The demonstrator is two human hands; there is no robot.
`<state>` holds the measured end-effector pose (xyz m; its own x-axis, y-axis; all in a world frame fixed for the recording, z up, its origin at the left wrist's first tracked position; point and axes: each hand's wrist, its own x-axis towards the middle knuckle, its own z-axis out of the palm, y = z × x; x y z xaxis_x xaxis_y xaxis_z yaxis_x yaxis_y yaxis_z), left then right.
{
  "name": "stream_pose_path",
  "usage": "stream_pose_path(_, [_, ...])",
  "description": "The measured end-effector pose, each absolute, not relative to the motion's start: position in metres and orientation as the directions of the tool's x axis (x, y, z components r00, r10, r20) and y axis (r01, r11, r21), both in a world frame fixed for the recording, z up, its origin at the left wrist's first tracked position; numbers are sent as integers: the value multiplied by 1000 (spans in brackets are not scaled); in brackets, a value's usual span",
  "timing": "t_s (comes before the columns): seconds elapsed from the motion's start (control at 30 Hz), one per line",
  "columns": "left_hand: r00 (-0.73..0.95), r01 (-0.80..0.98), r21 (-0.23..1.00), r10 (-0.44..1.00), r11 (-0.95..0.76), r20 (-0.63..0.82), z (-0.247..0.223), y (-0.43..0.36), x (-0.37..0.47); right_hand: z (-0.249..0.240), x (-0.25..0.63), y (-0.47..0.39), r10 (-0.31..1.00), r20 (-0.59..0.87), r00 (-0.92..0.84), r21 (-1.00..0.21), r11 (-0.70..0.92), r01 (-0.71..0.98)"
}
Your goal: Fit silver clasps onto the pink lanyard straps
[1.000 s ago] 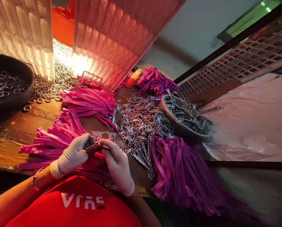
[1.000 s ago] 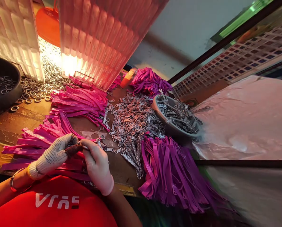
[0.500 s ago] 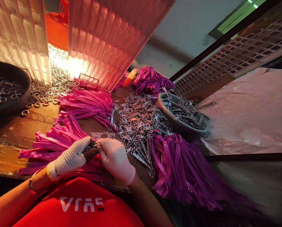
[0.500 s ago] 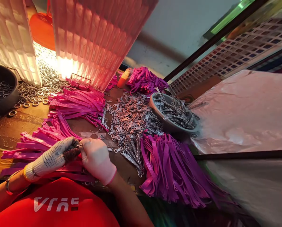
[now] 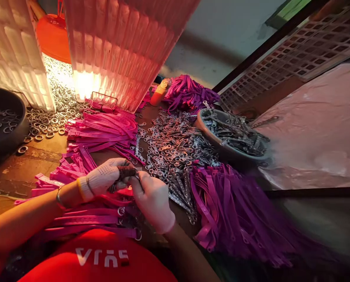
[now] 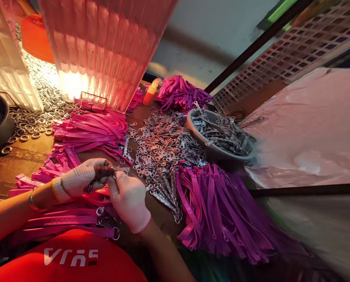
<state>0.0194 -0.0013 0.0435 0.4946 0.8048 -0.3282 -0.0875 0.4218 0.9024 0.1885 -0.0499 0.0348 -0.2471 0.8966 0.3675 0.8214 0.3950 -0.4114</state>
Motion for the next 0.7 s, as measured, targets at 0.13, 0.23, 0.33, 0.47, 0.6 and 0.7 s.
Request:
stream_pose_path(0.13, [369,235,972,927,-19,-71,40,64,30,17,202,-15,958,283,-47,-632,223,742])
stream_pose_path(0.23, [258,296,954,966,-56,-23,37,89,34,6,199,32,947,320,-33,-687,256,680])
stream_pose_path(0.33, [160,-24,973,962,229,-223,31,85,28,2,183,86,939,298,-169,-572,318,756])
stream_pose_path(0.47, [59,-290,857,902,426,-428,18,69,1,0,152,138,969,130,-209,-454,246,857])
stream_pose_path(0.6, [31,-383,785,856,486,-515,8,56,-17,0,135,155,977,109,-184,-494,214,843])
stream_pose_path(0.7, [95,-468,715,834,519,-543,5,50,-16,11,136,144,973,93,-209,-551,226,803])
